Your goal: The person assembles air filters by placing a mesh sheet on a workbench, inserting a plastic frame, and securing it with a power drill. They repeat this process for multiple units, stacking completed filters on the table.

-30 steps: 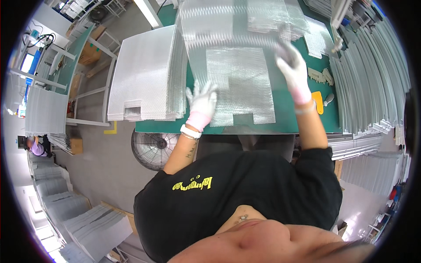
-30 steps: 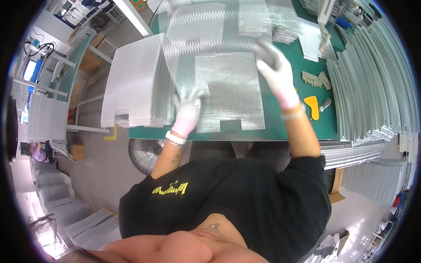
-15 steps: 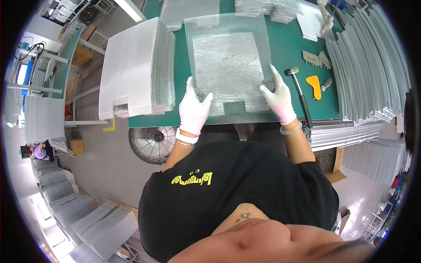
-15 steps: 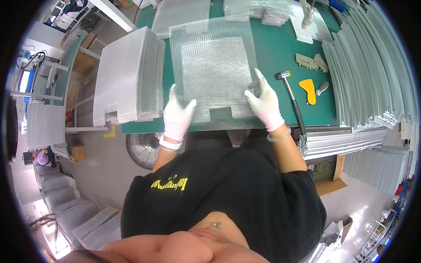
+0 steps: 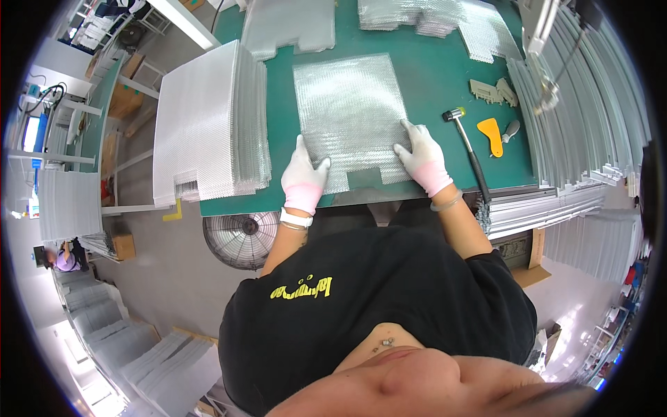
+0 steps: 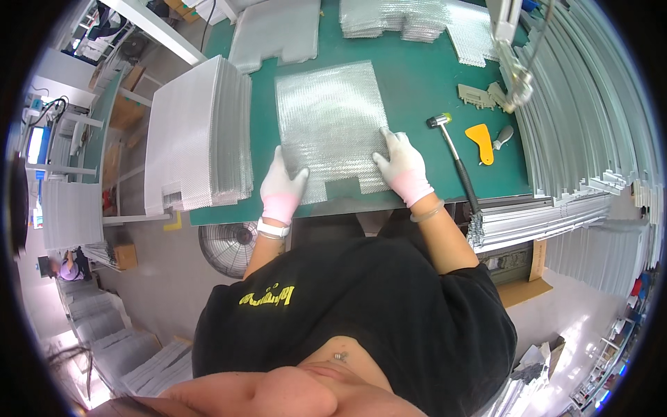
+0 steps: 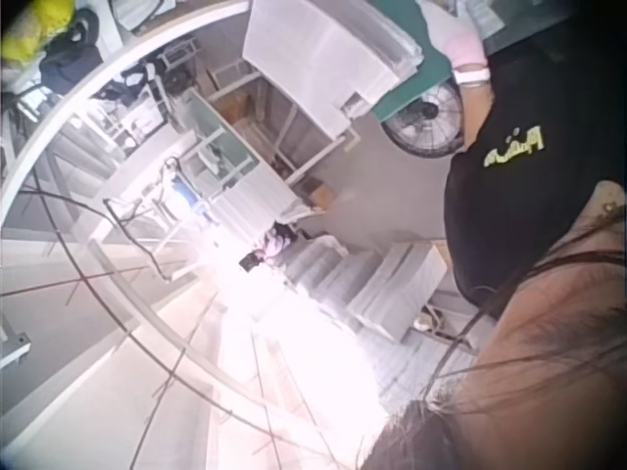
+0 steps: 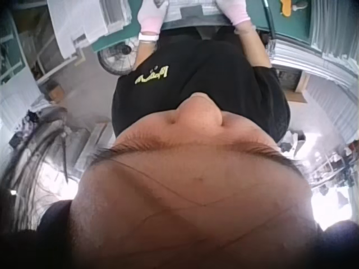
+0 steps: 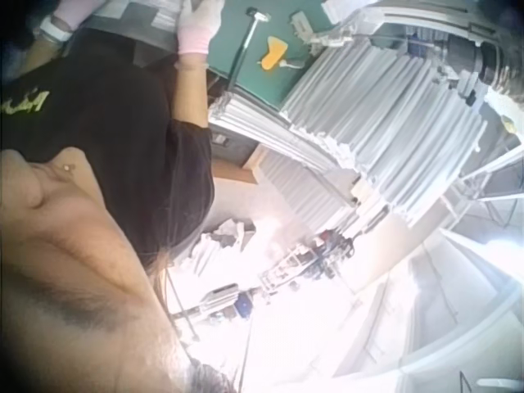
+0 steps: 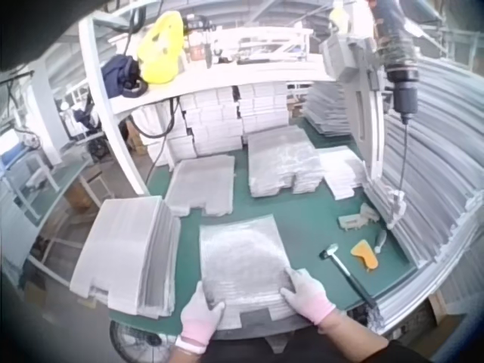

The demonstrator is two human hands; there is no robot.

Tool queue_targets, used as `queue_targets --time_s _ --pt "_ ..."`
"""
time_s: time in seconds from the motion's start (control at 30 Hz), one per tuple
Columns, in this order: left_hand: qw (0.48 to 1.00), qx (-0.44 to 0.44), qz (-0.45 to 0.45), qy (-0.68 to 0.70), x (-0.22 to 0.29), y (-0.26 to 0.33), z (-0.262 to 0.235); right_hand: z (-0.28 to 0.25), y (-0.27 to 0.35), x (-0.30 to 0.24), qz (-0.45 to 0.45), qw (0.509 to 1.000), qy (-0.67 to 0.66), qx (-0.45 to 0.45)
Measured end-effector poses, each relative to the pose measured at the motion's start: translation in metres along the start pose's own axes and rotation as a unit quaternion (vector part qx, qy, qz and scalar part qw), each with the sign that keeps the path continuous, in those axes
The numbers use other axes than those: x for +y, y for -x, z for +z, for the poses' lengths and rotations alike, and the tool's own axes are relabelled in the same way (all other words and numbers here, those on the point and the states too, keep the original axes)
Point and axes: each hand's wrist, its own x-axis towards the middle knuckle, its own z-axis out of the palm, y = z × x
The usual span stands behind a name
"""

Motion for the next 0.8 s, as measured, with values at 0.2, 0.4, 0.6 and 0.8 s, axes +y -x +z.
queue_targets --time_s 0.2,0.4,0.6,0.8 --pt "0.997 -0.028 -0.067 -0.003 0.011 -0.005 -0.01 -0.029 -0.018 -0.004 0.029 0.994 0.073 -0.074" --pt "0.977 -0.019 0.169 -0.129 -0.015 -0.023 -0.005 -0.088 -0.155 0.11 0.053 0.987 0.034 0.145" --pt "0.971 0.026 0.2 -0.127 -0.008 -0.015 -0.012 -0.118 -0.254 0.197 0.334 0.919 0.186 0.091" --pt "0.959 0.138 0.246 -0.007 -0.013 0.04 -0.037 -0.129 -0.267 0.262 0.338 0.931 0.021 0.135"
